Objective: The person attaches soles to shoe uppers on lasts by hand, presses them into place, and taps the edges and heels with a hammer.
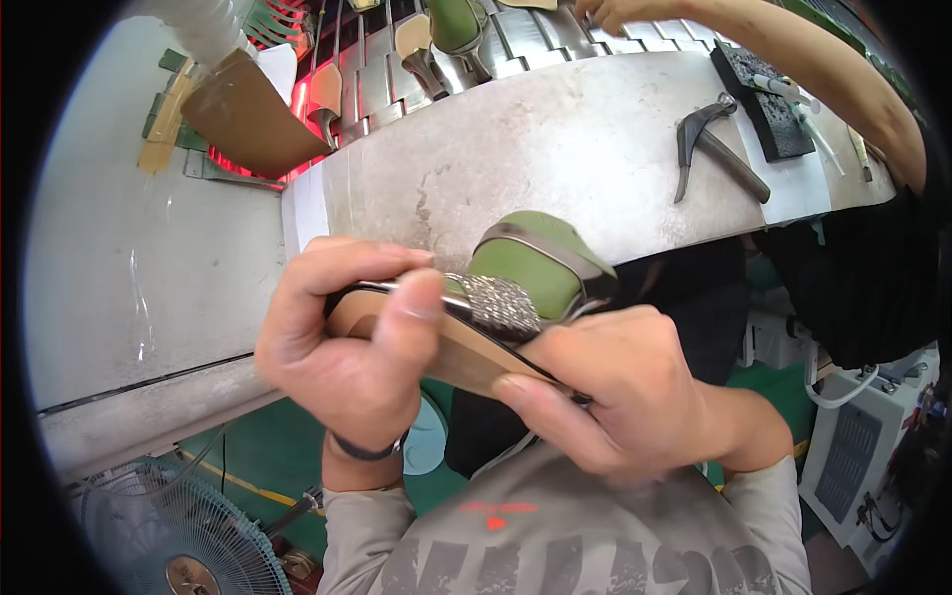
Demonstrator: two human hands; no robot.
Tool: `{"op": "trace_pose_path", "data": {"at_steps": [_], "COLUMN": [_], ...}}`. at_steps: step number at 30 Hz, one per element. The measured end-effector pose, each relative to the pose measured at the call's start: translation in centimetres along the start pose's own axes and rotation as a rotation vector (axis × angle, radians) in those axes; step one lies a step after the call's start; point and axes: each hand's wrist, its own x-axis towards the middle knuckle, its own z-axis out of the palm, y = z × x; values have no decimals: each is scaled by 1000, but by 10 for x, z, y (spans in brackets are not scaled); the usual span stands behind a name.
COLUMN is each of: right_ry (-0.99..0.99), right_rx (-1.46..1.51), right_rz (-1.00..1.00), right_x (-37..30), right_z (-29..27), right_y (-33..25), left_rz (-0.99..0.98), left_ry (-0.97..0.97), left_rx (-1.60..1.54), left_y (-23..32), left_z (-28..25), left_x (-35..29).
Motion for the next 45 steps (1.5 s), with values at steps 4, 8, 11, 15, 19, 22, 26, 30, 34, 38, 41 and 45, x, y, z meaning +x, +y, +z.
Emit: {"op": "trace_pose_path", "data": {"at_steps": [4,8,11,15,19,22,26,30,34,38,41,45], "right_ry": [-73,-218,-1,-101,-115,-92,-59,-29,-13,-10,-8,-7], "right_rx": [-460,-718,-762,-690,-712,-721,-730,-743,-729,-718,-726,-716], "right_rz": [-128,-16,-221,-210,-186,-188,-207,-229,-234,-202,-177,-145], "right_x": [23,19,18,25,27,27,26,25,24,21,20,22], "right_z": [-8,-31,-39,-43,-42,-41,-41,-39,-39,-38,-37,-36], "right_y": [42,64,73,81,81,82,87,93,94,91,87,82], "left_rz": [5,-127,-76,-49,-33,-15,179,254,352,400,423,416], "left_ry": [358,190,159,23,-15,-40,-76,-81,-70,-60,-52,-50], "left_rx": [-263,-329,-307,-261,-190,-117,85,155,221,254,253,235], "left_y": [-65,-96,-90,-89,-83,-76,-76,-78,-80,-83,-82,-74], "left_z": [50,74,70,67,68,68,69,70,71,73,74,75], "left_x": [-41,-73,-57,-42,-37,-33,-24,-20,-17,-17,-14,-10]}}
